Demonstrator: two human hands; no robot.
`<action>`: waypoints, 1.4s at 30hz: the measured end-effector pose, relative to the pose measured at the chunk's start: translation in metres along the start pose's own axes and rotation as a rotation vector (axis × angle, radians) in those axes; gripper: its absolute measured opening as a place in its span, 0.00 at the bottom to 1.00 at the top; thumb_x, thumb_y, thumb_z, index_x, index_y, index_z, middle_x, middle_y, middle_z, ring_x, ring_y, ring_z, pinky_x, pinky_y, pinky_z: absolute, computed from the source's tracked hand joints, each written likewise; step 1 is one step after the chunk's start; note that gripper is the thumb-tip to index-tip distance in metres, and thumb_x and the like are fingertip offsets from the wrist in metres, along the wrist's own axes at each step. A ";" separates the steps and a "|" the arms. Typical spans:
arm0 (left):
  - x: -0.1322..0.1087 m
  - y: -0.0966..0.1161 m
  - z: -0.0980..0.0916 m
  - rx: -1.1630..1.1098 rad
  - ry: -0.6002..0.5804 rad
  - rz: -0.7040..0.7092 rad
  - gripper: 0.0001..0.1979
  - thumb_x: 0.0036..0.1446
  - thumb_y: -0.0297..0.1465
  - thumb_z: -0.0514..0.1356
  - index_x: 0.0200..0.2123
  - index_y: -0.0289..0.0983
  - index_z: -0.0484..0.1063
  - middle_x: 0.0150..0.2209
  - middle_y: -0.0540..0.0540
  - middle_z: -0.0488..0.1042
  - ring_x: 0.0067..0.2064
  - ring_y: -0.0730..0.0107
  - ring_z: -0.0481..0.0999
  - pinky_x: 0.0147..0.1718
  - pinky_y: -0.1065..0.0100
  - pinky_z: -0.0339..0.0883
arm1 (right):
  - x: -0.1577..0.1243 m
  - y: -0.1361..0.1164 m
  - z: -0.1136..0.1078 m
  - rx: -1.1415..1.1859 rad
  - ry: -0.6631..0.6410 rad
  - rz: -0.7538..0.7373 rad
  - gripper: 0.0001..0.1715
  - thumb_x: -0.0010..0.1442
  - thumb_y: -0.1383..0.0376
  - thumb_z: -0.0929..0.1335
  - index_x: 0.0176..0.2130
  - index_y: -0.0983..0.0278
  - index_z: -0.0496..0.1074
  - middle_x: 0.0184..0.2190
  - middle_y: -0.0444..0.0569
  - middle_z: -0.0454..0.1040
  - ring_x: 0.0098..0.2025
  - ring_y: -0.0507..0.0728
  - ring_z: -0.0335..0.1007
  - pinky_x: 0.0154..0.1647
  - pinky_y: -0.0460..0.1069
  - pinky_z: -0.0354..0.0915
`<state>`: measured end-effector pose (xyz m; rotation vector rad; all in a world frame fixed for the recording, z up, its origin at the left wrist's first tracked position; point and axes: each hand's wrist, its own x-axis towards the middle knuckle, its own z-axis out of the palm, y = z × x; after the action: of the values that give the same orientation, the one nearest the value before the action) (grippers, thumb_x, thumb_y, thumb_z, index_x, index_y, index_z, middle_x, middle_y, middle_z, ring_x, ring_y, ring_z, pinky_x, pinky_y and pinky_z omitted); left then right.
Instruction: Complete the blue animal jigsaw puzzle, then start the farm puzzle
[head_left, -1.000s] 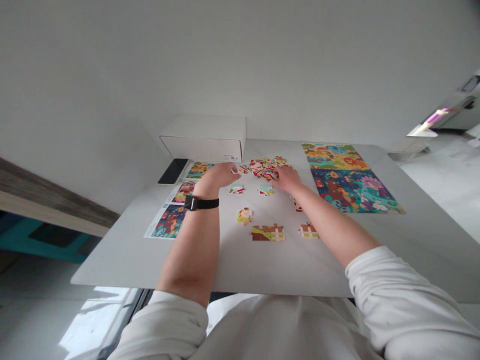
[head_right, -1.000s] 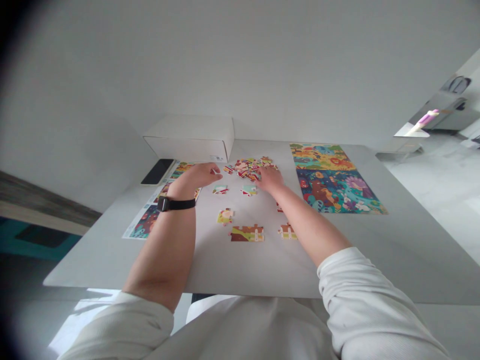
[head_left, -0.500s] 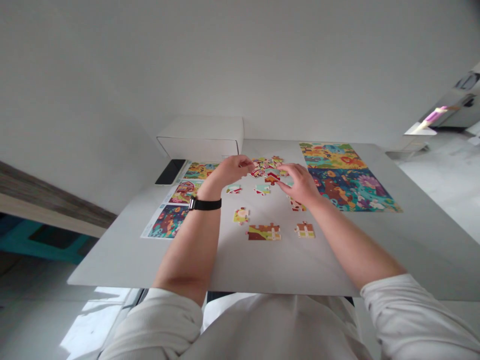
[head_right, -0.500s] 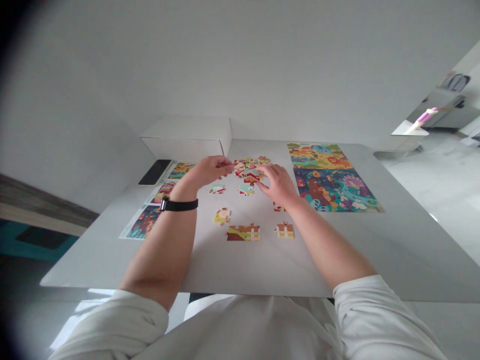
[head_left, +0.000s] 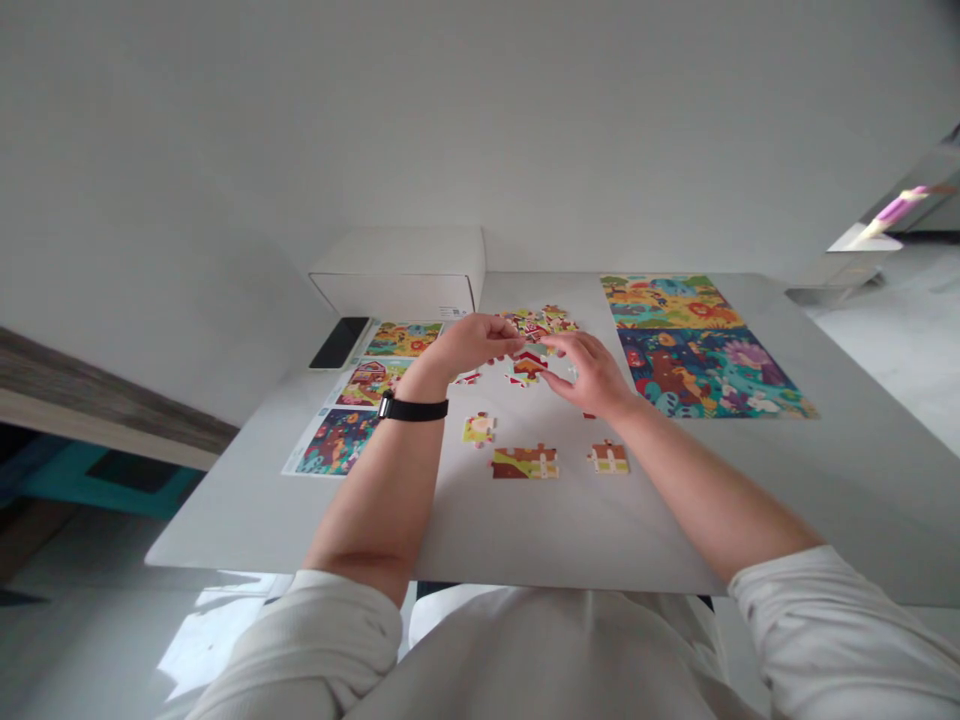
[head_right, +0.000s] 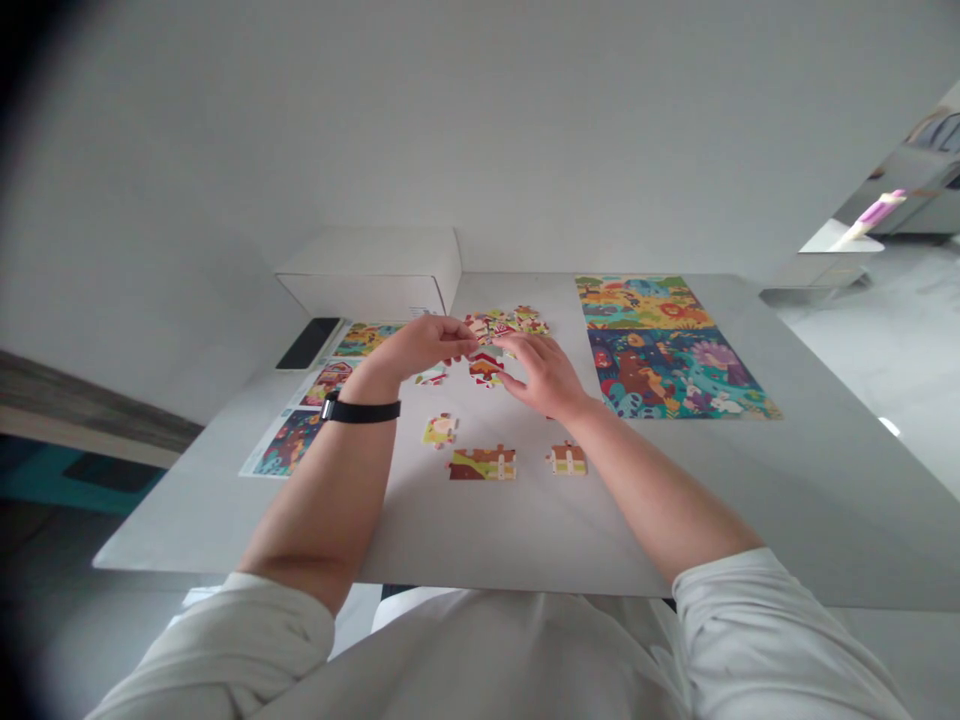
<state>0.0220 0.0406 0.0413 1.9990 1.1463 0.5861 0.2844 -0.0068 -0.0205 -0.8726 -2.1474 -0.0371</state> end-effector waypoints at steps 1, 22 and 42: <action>0.000 0.000 0.000 0.000 -0.001 0.005 0.15 0.62 0.43 0.67 0.39 0.37 0.83 0.29 0.47 0.80 0.27 0.74 0.72 0.25 0.71 0.57 | 0.000 0.000 0.000 0.007 0.005 0.000 0.28 0.71 0.61 0.72 0.67 0.56 0.71 0.59 0.56 0.81 0.59 0.67 0.78 0.63 0.65 0.73; -0.007 0.004 0.004 0.293 0.036 0.369 0.23 0.59 0.36 0.72 0.57 0.41 0.76 0.57 0.42 0.81 0.55 0.60 0.80 0.57 0.61 0.73 | -0.002 0.005 0.003 0.047 0.000 0.077 0.25 0.68 0.60 0.74 0.62 0.55 0.72 0.51 0.53 0.82 0.39 0.61 0.79 0.50 0.58 0.76; -0.002 -0.001 0.010 0.447 0.052 0.357 0.21 0.61 0.27 0.68 0.57 0.41 0.74 0.57 0.40 0.79 0.60 0.53 0.78 0.63 0.56 0.68 | -0.005 0.008 0.008 0.101 -0.049 0.163 0.29 0.70 0.54 0.72 0.66 0.56 0.70 0.58 0.57 0.80 0.49 0.65 0.81 0.54 0.62 0.78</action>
<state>0.0278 0.0348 0.0343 2.6184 1.0200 0.5990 0.2862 -0.0008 -0.0313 -0.9945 -2.0969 0.1759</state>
